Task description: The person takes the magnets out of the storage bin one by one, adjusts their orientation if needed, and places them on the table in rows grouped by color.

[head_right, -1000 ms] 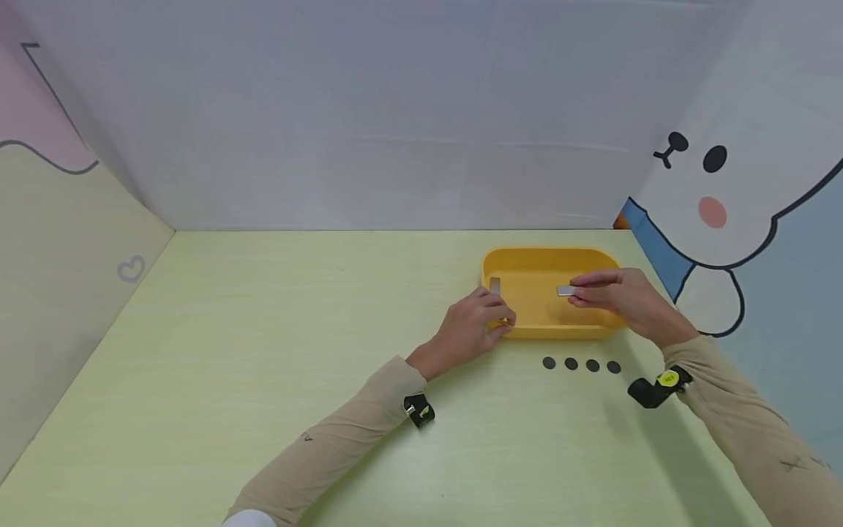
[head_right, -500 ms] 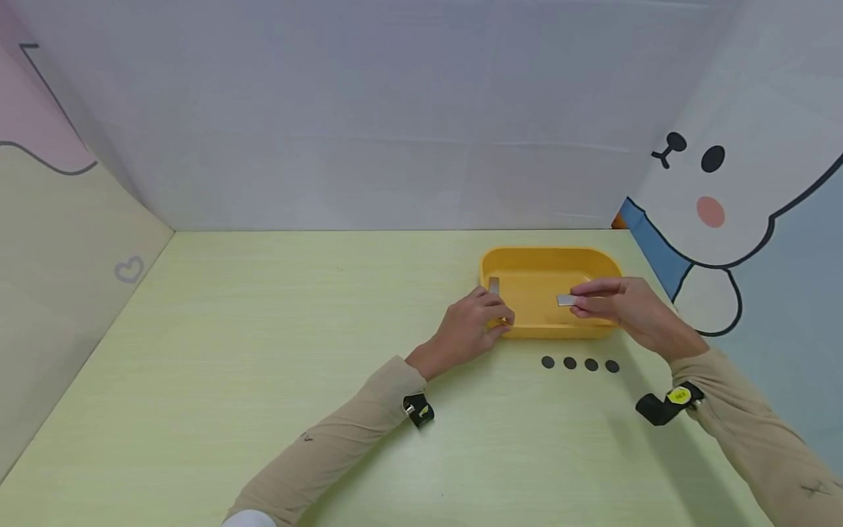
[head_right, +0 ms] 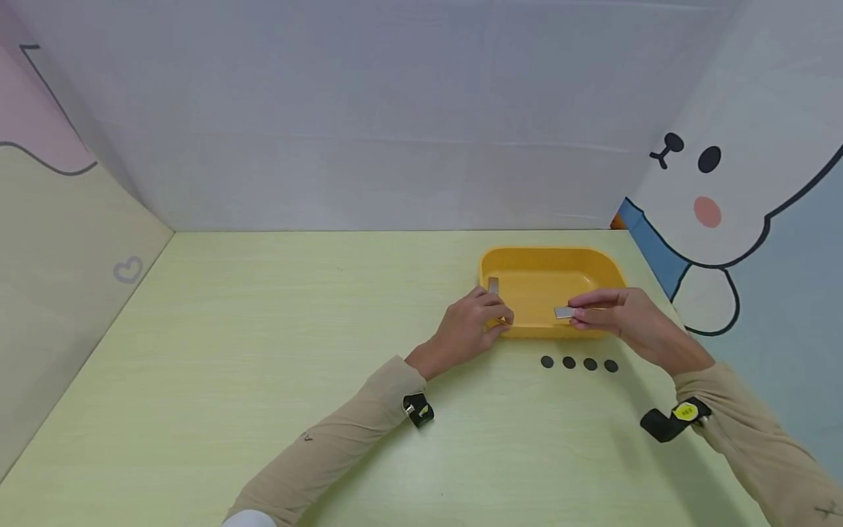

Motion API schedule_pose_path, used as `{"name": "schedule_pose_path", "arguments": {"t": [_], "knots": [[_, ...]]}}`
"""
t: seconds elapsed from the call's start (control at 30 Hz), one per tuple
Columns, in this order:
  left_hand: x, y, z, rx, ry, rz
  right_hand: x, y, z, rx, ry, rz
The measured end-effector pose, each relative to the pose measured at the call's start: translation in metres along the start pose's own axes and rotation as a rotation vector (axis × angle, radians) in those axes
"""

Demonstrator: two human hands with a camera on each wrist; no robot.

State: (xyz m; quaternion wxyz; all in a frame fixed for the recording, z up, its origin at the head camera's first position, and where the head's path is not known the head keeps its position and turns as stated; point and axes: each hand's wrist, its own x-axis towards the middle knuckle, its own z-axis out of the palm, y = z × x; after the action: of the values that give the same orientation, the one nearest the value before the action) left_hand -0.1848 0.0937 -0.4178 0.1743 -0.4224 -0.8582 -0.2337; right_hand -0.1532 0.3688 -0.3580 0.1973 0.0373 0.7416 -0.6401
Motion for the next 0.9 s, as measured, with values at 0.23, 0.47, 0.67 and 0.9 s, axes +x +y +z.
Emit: {"name": "schedule_pose_path", "arguments": {"t": [0.23, 0.47, 0.67, 0.9], "knots": [[0.000, 0.000, 0.001, -0.002, 0.008, 0.003, -0.004, 0.005, 0.006, 0.053, -0.024, -0.041], [0.001, -0.001, 0.001, 0.000, 0.009, 0.007, -0.008, 0.010, 0.012, 0.009, -0.024, -0.044], [0.001, -0.002, 0.001, -0.003, 0.001, -0.001, -0.010, 0.013, 0.015, 0.003, -0.030, -0.051], [0.000, -0.004, 0.000, -0.018, 0.004, 0.005, -0.013, 0.017, 0.019, -0.021, -0.040, -0.063]]}}
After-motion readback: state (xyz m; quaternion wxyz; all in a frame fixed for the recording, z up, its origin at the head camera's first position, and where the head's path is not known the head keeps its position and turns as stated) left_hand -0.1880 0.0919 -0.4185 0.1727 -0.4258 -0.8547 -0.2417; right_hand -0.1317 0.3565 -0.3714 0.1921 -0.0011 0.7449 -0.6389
